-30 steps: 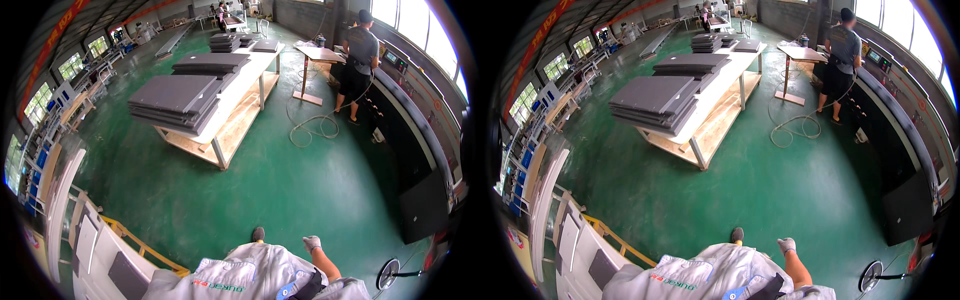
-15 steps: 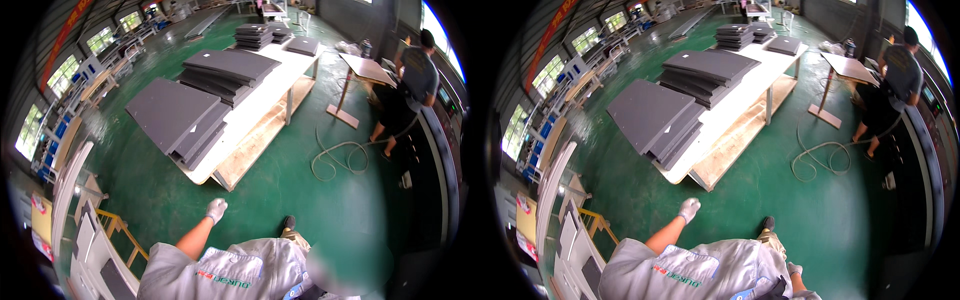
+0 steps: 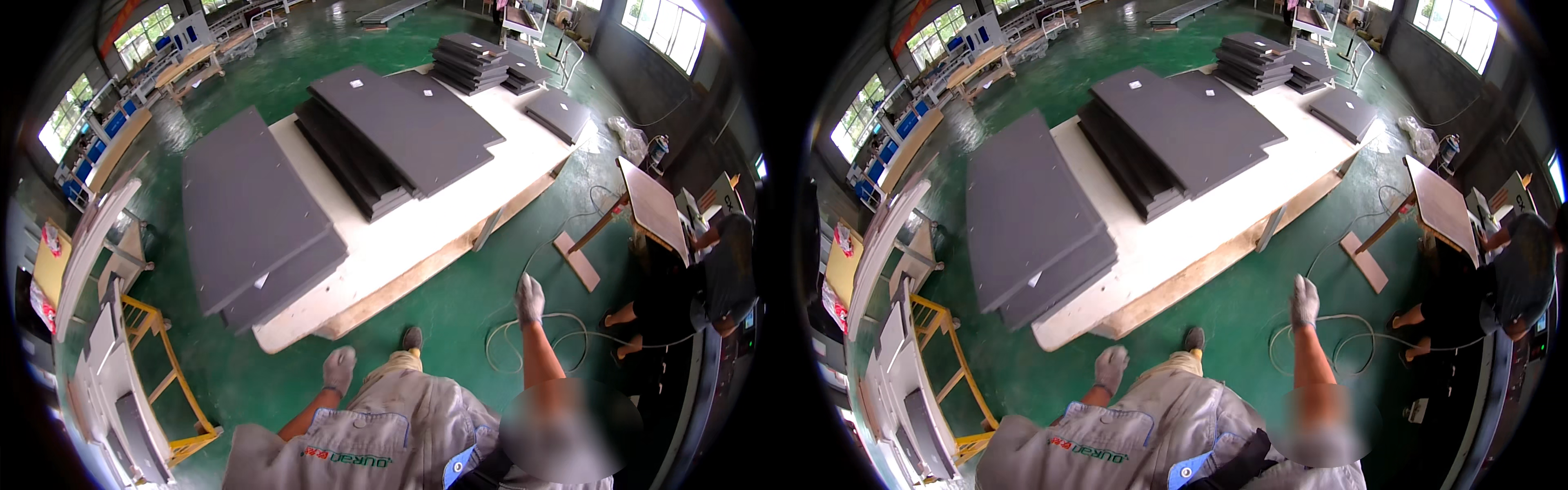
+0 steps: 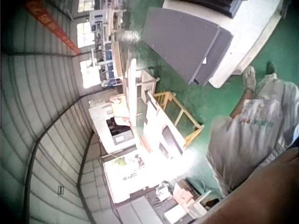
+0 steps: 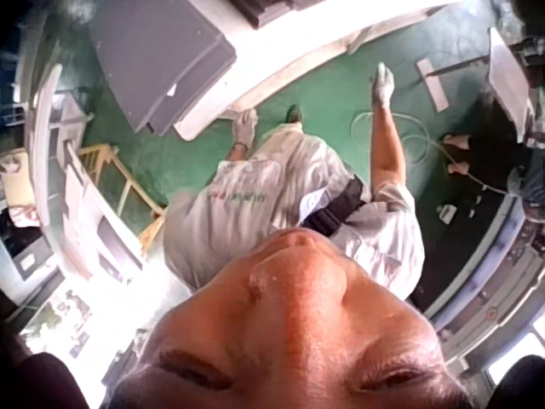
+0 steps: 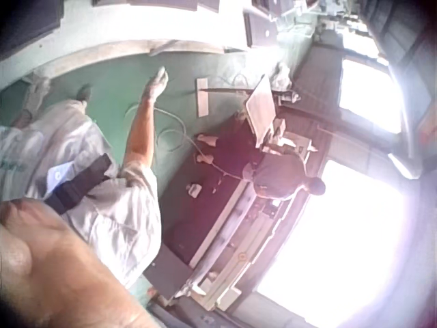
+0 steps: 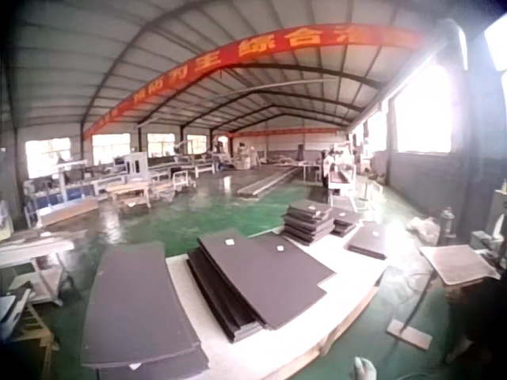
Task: The person picks up white and dark grey rectangular panels from a table and stacks them onto a metal cart. The person handles the panels one at a time, moving between the table and the cart to build up piles of the materials.
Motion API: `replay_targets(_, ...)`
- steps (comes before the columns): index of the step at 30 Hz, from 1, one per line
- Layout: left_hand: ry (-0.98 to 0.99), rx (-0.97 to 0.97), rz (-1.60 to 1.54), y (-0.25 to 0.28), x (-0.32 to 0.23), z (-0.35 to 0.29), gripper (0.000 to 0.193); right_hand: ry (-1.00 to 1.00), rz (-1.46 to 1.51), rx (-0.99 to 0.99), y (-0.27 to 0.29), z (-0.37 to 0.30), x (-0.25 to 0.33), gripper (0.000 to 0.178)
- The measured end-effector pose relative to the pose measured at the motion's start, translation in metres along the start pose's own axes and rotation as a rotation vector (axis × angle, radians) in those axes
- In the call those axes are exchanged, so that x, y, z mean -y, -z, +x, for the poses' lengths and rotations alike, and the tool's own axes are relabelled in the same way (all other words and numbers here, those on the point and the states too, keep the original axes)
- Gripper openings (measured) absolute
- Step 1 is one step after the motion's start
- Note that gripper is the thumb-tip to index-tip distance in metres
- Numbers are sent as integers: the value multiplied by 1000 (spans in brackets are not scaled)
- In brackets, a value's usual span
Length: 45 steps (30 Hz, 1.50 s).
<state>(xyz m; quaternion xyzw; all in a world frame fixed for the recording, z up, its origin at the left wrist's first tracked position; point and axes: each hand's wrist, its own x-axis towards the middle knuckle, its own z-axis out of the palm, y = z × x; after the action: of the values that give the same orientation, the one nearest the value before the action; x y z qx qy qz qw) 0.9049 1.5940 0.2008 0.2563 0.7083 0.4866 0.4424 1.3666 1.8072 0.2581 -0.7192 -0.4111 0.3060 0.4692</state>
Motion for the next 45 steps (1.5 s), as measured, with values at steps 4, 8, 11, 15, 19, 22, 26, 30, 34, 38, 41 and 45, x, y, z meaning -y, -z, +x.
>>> replay_targets(4, -287, 172, -158, -162, -134, 97, 31, 77, 335, 85, -96, 124, 65, 57)
replay_targets(8, -221, 65, -351, -267, -180, 220, 40, 314, 48, 128, -138, 207, 157, 77)
replay_targets(11, -280, 84, -216, -310, -227, 265, 51, 277, 59, 293, -160, 309, 168, 84)
replay_targets(15, -111, 112, -761, -356, -290, 261, 48, -37, 382, 798, -201, 376, 174, 87)
replay_targets(19, 15, 87, -711, -340, -287, 283, 47, -308, 482, 1026, -234, 389, 168, 88)
replay_targets(22, -101, -25, -525, -326, -277, 284, 51, -298, 355, 1099, -240, 394, 185, 88)
replay_targets(26, 77, -27, -775, -355, -318, 281, 46, -324, 434, 1199, -240, 425, 158, 76)
replay_targets(30, 31, -86, -696, -345, -300, 284, 46, 191, -5, 1102, -254, 470, 102, 64)
replay_targets(34, 83, -187, -709, -333, -284, 286, 44, 679, -818, 831, -312, 541, 106, 87)
replay_targets(38, 56, -177, -745, -344, -286, 286, 46, 614, -1183, 726, -358, 579, 135, 103)
replay_targets(41, 135, -260, -755, -347, -289, 280, 50, 642, -1203, 638, -355, 617, 100, 102)
replay_targets(45, 147, -284, -814, -342, -270, 281, 48, 691, -1157, 680, -335, 664, 89, 101)
